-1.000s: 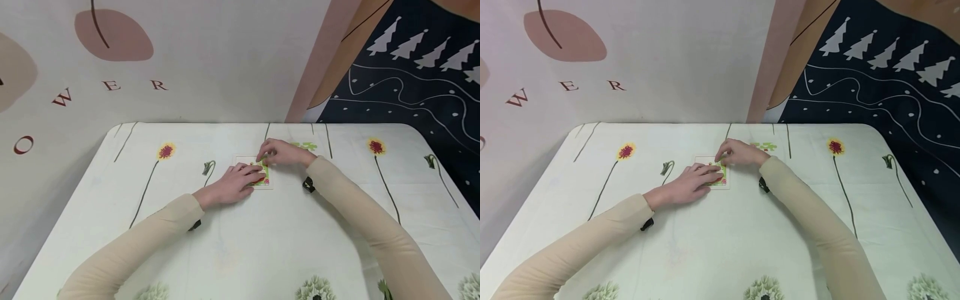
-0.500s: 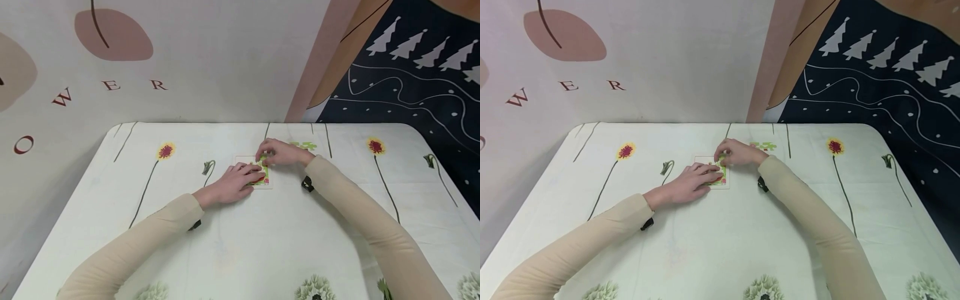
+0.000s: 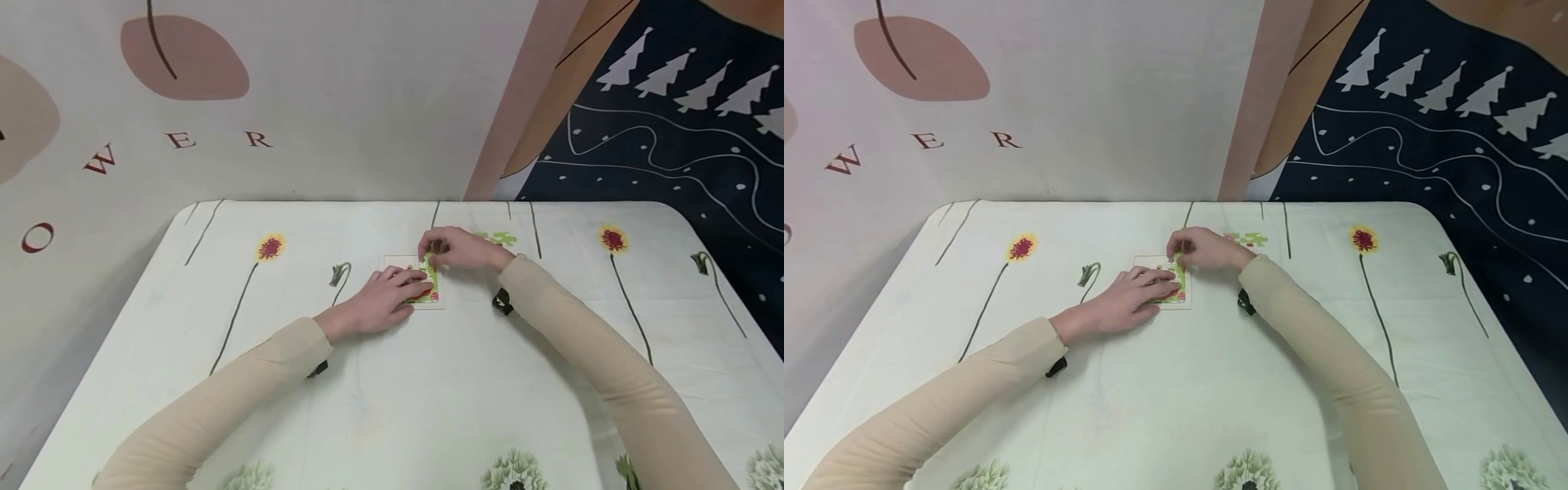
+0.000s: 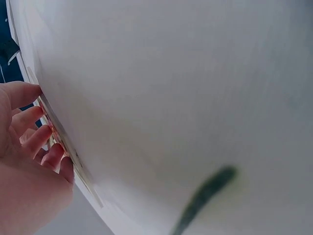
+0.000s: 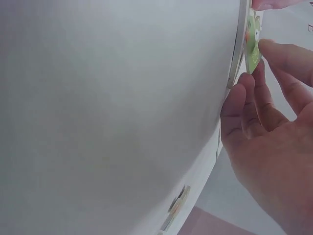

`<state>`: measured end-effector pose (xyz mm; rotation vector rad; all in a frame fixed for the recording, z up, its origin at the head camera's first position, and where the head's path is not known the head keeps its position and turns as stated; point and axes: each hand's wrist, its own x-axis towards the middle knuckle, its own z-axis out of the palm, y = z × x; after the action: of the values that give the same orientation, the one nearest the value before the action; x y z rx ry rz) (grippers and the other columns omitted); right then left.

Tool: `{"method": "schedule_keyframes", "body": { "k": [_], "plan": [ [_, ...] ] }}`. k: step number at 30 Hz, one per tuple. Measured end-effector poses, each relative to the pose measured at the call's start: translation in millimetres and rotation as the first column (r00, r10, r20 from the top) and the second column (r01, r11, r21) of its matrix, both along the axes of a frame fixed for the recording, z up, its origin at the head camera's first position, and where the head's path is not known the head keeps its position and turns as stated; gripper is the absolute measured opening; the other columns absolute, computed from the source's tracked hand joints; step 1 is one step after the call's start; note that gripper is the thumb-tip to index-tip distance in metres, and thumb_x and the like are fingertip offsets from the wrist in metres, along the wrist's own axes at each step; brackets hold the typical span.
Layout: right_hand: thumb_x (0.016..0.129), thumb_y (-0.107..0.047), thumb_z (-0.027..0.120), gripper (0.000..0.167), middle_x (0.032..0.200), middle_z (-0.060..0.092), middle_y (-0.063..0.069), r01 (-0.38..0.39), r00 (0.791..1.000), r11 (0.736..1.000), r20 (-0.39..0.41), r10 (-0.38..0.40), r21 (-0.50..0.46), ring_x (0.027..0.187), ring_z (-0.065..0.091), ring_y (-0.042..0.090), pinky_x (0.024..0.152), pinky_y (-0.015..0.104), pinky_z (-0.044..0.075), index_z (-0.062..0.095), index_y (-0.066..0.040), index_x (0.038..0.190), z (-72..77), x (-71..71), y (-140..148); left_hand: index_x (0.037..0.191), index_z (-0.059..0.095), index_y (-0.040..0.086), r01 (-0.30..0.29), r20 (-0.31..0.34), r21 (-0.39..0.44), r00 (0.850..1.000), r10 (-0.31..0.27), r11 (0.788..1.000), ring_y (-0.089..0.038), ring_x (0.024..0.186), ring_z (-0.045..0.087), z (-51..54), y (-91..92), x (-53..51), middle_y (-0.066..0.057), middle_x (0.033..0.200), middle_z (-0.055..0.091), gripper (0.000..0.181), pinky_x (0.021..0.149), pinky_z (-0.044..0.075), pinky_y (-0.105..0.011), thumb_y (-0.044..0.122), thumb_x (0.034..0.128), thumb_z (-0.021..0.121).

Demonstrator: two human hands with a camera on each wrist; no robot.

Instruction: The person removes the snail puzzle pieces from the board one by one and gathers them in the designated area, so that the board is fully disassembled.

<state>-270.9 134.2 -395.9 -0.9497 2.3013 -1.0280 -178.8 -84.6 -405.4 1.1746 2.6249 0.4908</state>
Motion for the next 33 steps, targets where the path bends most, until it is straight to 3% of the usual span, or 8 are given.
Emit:
{"method": "schedule_keyframes", "body": {
  "k": [8,22,33],
  "plan": [
    [0.09,0.007,0.057,0.015,0.099,0.061,0.008,0.061,0.998,0.997,0.008,-0.061,-0.046,0.092,0.054,0.022,0.088,0.037,0.044,0.063,-0.001,0.101,-0.4,-1.2,0.9,0.145,0.046,0.017,-0.008,0.0,0.0,1.0,0.008,1.0,-0.028,0.13,0.033,0.1,0.2,1.4,-0.004,0.148,0.038,0.046,0.095,0.031,-0.049,0.018,0.0994,0.05],
    [0.092,0.004,0.058,0.013,0.095,0.063,0.01,0.081,0.996,0.989,0.051,-0.075,-0.127,0.087,0.052,0.022,0.077,0.031,0.041,0.067,0.001,0.1,8.2,-0.7,11.4,0.145,0.046,0.017,-0.007,-0.004,-0.003,1.0,0.007,1.0,-0.029,0.13,0.033,3.2,0.4,2.4,-0.004,0.148,0.038,0.046,0.095,0.031,-0.049,0.018,0.0991,0.051],
    [0.093,-0.003,0.059,0.016,0.1,0.066,0.008,0.12,0.991,0.988,0.068,-0.113,-0.096,0.089,0.054,0.022,0.079,0.032,0.041,0.07,-0.002,0.104,7.6,-2.4,27.1,0.144,0.047,0.016,-0.009,-0.004,0.009,1.0,0.009,1.0,-0.029,0.129,0.033,2.0,0.6,1.4,-0.004,0.148,0.039,0.046,0.094,0.031,-0.049,0.017,0.0987,0.052]
  ]
}}
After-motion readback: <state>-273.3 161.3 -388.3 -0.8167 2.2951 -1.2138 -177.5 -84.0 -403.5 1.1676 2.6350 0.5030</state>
